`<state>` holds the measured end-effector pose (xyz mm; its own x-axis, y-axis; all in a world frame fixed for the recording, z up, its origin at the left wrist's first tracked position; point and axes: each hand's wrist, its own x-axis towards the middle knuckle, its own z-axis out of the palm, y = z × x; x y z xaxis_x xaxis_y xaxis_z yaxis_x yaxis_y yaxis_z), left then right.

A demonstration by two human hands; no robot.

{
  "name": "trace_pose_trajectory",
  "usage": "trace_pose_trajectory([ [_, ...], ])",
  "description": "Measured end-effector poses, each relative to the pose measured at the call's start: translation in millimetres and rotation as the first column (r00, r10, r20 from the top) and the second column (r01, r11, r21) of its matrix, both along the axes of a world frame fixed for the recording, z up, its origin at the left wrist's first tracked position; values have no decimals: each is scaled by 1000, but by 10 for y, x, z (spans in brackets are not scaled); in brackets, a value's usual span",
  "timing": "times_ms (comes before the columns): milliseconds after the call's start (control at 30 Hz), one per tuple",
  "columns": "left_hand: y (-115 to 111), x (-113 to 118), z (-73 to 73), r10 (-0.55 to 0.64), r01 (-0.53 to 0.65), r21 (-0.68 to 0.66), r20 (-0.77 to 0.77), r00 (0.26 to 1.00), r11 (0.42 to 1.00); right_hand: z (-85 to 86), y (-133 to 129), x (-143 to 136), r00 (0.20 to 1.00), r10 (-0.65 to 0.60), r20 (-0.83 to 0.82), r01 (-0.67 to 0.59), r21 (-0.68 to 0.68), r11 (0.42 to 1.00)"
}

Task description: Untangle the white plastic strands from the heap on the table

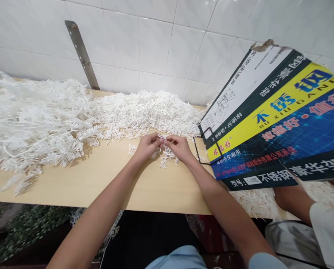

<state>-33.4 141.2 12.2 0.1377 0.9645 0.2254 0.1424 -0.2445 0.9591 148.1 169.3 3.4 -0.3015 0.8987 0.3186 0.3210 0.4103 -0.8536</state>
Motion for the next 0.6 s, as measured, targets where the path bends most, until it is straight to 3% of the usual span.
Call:
trace_pose_trajectory([
  [100,4,47,-14,-53,53,-6,25,998,999,-77,88,79,973,-163,-164,161,-25,987],
  [233,3,49,-43,-34,36,-28,57,998,999,-136,180,135,858,-346,-378,320,-132,938],
  [300,3,19,-48,-11,15,-45,84,996,999,-115,156,108,902,-279,-329,251,-124,960],
  [367,6,-10,-49,5,-1,-51,90,996,999,-64,92,57,979,-110,-171,105,-37,994],
  [467,17,-25,-53,10,-7,-47,64,998,999,17,-6,-1,997,70,42,-73,66,995],
  [533,20,-13,-58,15,-12,-50,53,998,999,31,-28,-6,992,100,75,-103,41,994],
  [600,14,14,-60,6,-3,-43,52,999,999,-3,-4,14,998,53,22,-53,4,999],
])
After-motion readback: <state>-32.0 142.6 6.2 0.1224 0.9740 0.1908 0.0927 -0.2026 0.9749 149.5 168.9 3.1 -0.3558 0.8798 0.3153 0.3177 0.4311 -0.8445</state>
